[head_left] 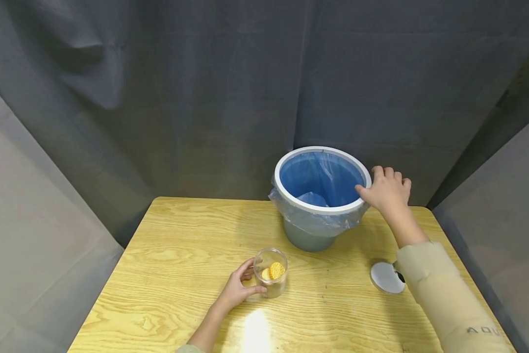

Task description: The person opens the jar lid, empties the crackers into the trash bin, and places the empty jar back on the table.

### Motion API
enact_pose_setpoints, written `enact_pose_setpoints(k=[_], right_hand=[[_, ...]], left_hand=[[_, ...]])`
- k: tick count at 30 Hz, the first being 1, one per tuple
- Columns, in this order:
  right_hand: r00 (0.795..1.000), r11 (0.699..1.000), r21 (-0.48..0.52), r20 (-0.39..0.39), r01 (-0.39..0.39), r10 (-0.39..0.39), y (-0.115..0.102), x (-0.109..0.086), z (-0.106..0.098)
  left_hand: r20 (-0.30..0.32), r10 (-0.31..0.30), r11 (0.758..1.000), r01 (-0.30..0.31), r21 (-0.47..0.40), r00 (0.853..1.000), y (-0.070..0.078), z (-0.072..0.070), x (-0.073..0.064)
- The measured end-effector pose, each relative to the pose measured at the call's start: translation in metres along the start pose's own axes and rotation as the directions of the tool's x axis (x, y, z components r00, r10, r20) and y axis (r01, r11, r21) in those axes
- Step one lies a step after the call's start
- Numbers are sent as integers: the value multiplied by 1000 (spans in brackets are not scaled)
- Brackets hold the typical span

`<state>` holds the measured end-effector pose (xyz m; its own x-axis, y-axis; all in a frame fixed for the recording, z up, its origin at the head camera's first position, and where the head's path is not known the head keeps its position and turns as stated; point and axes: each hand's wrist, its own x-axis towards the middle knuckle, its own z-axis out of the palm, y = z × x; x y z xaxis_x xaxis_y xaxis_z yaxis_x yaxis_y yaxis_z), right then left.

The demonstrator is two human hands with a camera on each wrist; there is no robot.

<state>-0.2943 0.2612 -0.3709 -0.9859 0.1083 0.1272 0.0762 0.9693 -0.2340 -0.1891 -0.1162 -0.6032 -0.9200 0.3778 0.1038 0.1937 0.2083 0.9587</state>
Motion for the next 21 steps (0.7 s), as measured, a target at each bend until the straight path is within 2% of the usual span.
enact_pose_setpoints(k=[9,17,21], right_hand=[[999,1000,-4,37,-9,9,0,3,4],[998,1000,2,59,-10,10,0,3,5],[997,1000,1,75,-15,15,0,2,4]], left_hand=[[8,33,999,-33,0,999,5,4,0],[21,26,1000,-26,-6,999,32,6,-4],[10,-7,1000,7,26,1000,23,10,-2]])
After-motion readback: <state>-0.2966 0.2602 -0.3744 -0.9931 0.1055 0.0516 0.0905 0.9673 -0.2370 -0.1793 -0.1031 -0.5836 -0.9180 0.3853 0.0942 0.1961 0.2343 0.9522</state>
